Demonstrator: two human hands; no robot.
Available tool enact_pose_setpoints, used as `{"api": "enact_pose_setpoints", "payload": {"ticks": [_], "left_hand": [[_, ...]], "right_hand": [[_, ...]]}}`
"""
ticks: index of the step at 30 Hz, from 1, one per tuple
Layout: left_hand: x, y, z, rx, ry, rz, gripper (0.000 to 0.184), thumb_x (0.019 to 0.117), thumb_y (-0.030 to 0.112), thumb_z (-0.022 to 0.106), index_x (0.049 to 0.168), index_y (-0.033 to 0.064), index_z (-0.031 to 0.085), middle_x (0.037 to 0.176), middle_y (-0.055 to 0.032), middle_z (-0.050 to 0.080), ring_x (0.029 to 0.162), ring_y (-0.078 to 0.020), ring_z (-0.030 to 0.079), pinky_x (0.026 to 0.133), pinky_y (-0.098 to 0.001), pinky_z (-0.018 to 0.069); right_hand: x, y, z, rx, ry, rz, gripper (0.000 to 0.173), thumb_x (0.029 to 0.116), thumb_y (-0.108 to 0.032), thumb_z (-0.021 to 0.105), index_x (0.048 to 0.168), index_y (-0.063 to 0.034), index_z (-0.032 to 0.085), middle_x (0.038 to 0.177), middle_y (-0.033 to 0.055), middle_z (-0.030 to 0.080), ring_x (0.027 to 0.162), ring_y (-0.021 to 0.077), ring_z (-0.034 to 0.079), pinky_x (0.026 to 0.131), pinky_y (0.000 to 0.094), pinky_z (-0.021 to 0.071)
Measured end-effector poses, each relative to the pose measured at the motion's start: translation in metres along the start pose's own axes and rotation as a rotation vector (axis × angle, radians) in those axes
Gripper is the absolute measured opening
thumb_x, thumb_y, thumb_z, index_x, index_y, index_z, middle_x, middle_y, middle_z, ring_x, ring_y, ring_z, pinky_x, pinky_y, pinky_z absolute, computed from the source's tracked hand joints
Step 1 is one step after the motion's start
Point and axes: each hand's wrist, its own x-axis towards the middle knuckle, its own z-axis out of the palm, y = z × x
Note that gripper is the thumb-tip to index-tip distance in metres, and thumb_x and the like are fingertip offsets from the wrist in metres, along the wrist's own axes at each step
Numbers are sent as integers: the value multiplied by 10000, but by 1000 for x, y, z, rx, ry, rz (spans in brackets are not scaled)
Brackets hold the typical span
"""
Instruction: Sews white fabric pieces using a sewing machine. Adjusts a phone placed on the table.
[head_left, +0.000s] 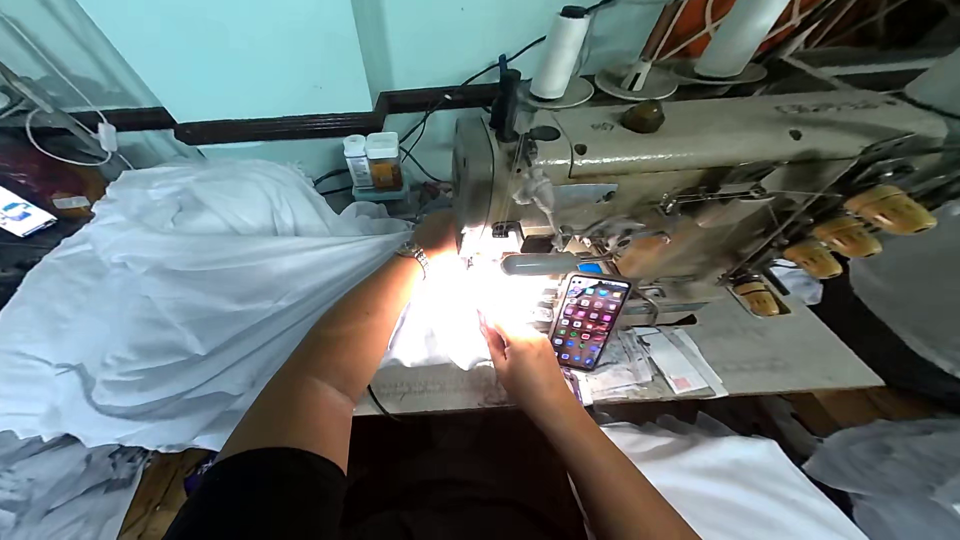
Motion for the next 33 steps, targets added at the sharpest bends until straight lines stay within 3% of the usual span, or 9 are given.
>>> {"api": "enact_pose_setpoints", "payload": {"ticks": [8,14,18,20,22,24,27,30,33], "left_hand": [[7,4,-12,68,106,18,274,947,60,672,1158,-113,643,1143,-294,671,1127,-416,646,1002,-545,481],[-28,-46,12,-34,440,414,259,919,116,717,1154,11,698,1192,-184,673,1175,-333,625,1031,-503,495],[-92,-48,23,291,168,557,452,872,514,716,965,73,755,1272,-131,675,1330,-311,546,1181,-543,342],[-112,-39,17,424,95,582,305,993,348,627,884,87,741,1099,-124,699,1231,-311,610,1198,-591,305],[-135,-22,6,304,56,599,267,1024,266,568,878,87,700,856,-70,677,926,-229,675,1039,-481,458],[-159,0,-2,-54,-127,704,257,1016,261,588,854,67,637,715,-50,595,679,-165,597,657,-340,504],[-174,22,2,-227,-408,768,235,1020,264,613,899,63,625,693,-40,582,628,-152,579,572,-329,474],[-169,22,13,-116,-264,672,309,1062,330,539,942,72,660,783,-57,628,715,-183,632,653,-371,528],[-157,20,34,184,53,421,420,1061,438,486,1208,97,683,1129,-95,712,1160,-292,646,1048,-568,450]], "right_hand": [[8,3,6,30,54,3,229,959,-129,610,1063,-64,804,803,106,753,719,252,739,669,416,607],[11,6,1,27,-4,-8,237,986,-162,594,1050,-69,802,770,106,743,686,268,732,625,448,596],[17,1,-11,-45,-114,-37,250,989,-141,576,1092,-61,789,747,127,726,676,311,726,611,495,586],[21,-4,-23,-96,-227,-46,274,970,-92,551,1124,-35,770,761,155,724,723,354,732,652,527,584],[22,-6,-30,-132,-278,-57,271,951,-62,541,1082,-11,773,774,174,728,771,382,735,695,549,578],[18,-4,-28,-142,-172,-108,170,914,-50,601,937,-31,769,798,180,724,792,394,731,678,565,578],[-4,-3,-24,-77,-48,-242,193,910,-119,653,985,-196,813,1087,136,729,979,352,683,788,507,571],[-37,-5,-24,-5,-60,-382,121,899,-210,656,907,-222,775,1039,55,728,917,252,683,761,408,569],[-51,-3,-33,77,-86,-387,227,896,-164,628,1041,-224,791,1034,19,737,893,208,685,739,378,568]]}}
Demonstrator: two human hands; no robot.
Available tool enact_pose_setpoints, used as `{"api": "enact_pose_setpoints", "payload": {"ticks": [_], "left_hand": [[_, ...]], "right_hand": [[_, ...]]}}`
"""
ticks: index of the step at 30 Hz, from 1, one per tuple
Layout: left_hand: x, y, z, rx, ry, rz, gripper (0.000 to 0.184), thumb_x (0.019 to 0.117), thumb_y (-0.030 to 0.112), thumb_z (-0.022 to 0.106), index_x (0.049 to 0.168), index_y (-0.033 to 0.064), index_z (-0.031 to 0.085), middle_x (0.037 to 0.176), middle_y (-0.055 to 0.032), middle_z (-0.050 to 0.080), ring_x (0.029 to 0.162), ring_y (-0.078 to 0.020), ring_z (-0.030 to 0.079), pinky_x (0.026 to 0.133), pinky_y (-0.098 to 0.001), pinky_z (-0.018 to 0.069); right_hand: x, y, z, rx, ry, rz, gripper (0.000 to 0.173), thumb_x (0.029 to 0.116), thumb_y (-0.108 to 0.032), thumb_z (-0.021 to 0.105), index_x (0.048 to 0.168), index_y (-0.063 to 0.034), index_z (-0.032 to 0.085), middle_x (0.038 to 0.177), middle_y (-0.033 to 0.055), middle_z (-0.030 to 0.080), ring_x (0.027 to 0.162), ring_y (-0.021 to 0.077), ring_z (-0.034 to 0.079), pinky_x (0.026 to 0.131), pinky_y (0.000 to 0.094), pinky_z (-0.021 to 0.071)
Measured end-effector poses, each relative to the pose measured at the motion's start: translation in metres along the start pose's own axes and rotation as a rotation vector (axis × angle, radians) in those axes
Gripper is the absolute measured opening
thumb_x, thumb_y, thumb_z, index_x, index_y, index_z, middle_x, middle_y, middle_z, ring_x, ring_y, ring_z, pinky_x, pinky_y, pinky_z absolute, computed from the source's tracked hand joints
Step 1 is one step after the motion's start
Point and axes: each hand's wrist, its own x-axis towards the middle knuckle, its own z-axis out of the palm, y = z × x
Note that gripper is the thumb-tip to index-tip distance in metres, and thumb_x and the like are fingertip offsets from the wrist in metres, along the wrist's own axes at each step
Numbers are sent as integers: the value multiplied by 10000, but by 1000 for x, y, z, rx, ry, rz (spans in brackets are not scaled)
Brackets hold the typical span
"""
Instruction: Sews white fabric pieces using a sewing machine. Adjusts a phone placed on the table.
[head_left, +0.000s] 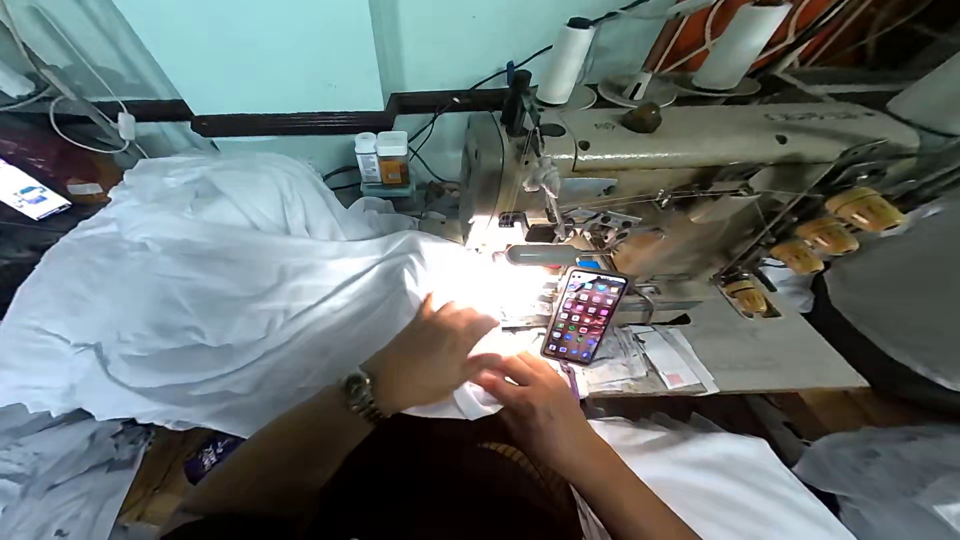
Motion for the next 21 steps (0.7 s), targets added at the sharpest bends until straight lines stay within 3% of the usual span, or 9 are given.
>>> {"api": "enact_pose_setpoints", "payload": {"ticks": [1,2,3,4,6,8,12,15,21], "left_hand": [[5,-8,10,91,22,-111,444,1049,436,501,1262,94,687,1240,-115,704,1336,-343,554,1166,-647,314],[10,-18,17,133,-10,-216,447,1033,375,528,1327,68,666,1358,-141,655,1460,-374,420,1209,-693,170],[14,-25,20,168,-34,-293,454,1013,303,560,1394,65,625,1435,-137,606,1506,-373,346,1209,-714,100],[16,-30,22,215,-29,-331,452,988,237,587,1410,79,616,1447,-114,601,1509,-362,345,1203,-722,97],[18,-30,22,265,-34,-337,442,964,141,601,1401,87,624,1425,-101,616,1488,-362,377,1192,-731,114],[16,-27,21,264,-63,-330,419,969,143,596,1382,90,639,1423,-110,612,1471,-355,403,1200,-704,147],[12,-22,21,230,-69,-278,309,996,229,569,1157,23,734,1361,-197,627,1433,-405,433,1191,-626,276],[13,-18,23,151,-5,-244,292,990,191,559,1099,-25,723,1317,-229,636,1385,-416,482,1162,-563,364],[15,-15,24,194,10,-217,248,977,168,594,1078,-21,718,1283,-222,652,1338,-421,517,1133,-551,403]], "right_hand": [[1,0,-6,5,11,1,241,919,-167,605,1064,-220,790,1069,10,745,918,198,687,762,364,569],[2,0,-11,4,20,-1,241,940,-178,585,1064,-207,789,1092,4,748,938,195,684,775,356,563],[4,0,-14,-3,21,0,238,955,-187,572,1053,-197,789,1103,-1,748,949,195,681,776,355,557],[5,2,-14,-2,17,7,235,963,-197,569,1041,-191,790,1105,-5,750,954,194,685,774,358,561],[6,5,-11,27,7,28,222,960,-203,575,1014,-183,789,1086,-8,754,952,183,703,775,361,583],[6,5,-10,46,15,31,220,967,-200,574,1009,-173,788,1072,-5,756,948,171,707,779,350,585],[-2,6,-5,44,50,72,225,951,-198,569,986,-162,788,1024,7,757,918,162,714,768,340,590],[-6,6,-3,23,68,113,250,937,-205,556,961,-149,799,977,29,760,873,173,726,729,351,599],[-1,6,-18,88,-33,121,209,935,-53,578,979,44,757,956,226,732,871,333,724,781,441,583]]}}
